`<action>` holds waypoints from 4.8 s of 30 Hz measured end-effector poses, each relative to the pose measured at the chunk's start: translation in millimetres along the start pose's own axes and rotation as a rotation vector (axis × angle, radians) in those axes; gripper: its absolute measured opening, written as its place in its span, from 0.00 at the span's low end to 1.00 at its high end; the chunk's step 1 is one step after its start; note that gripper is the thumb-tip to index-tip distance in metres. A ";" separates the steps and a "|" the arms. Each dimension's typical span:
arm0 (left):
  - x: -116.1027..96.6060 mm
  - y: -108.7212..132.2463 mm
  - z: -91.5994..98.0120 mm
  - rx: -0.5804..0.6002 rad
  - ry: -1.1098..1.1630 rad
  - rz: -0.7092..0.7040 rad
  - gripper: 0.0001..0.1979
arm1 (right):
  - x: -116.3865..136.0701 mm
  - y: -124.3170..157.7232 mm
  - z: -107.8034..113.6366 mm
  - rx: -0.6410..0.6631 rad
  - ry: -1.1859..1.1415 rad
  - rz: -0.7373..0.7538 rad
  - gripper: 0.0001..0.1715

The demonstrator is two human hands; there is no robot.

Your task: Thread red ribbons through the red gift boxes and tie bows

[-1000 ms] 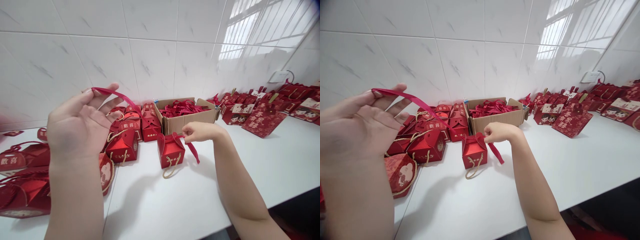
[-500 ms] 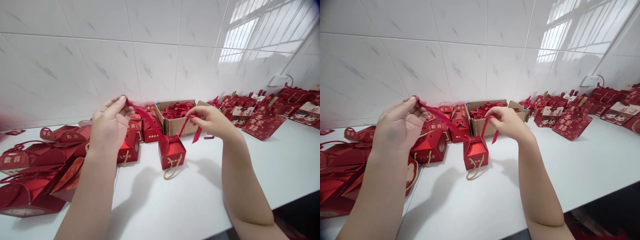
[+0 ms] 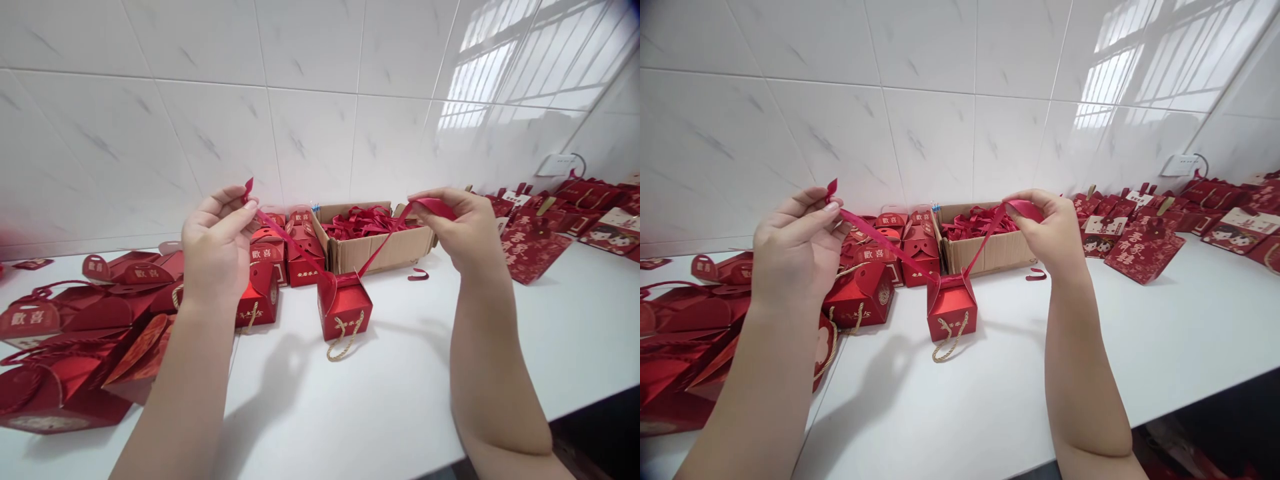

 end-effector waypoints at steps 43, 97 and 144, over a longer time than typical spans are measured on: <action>-53.6 21.6 -68.5 0.282 -0.294 -0.202 0.11 | 50.2 28.7 -7.2 -0.075 -0.379 0.113 0.01; -69.1 40.9 -73.7 0.234 -0.342 -0.226 0.10 | 61.8 44.7 -19.9 0.048 -0.477 0.023 0.05; -41.0 33.7 -101.3 0.579 -0.510 -0.026 0.12 | 50.5 44.5 -53.9 0.651 -0.827 -0.303 0.09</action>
Point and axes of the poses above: each hand's wrist, its own y-axis away from the middle knuckle, its own z-axis out of the back of the hand, x = y × z, the point moved 5 cm from there along -y, towards the middle knuckle, and after that the axes turned 5 degrees about -z, right-handed, at the moved point
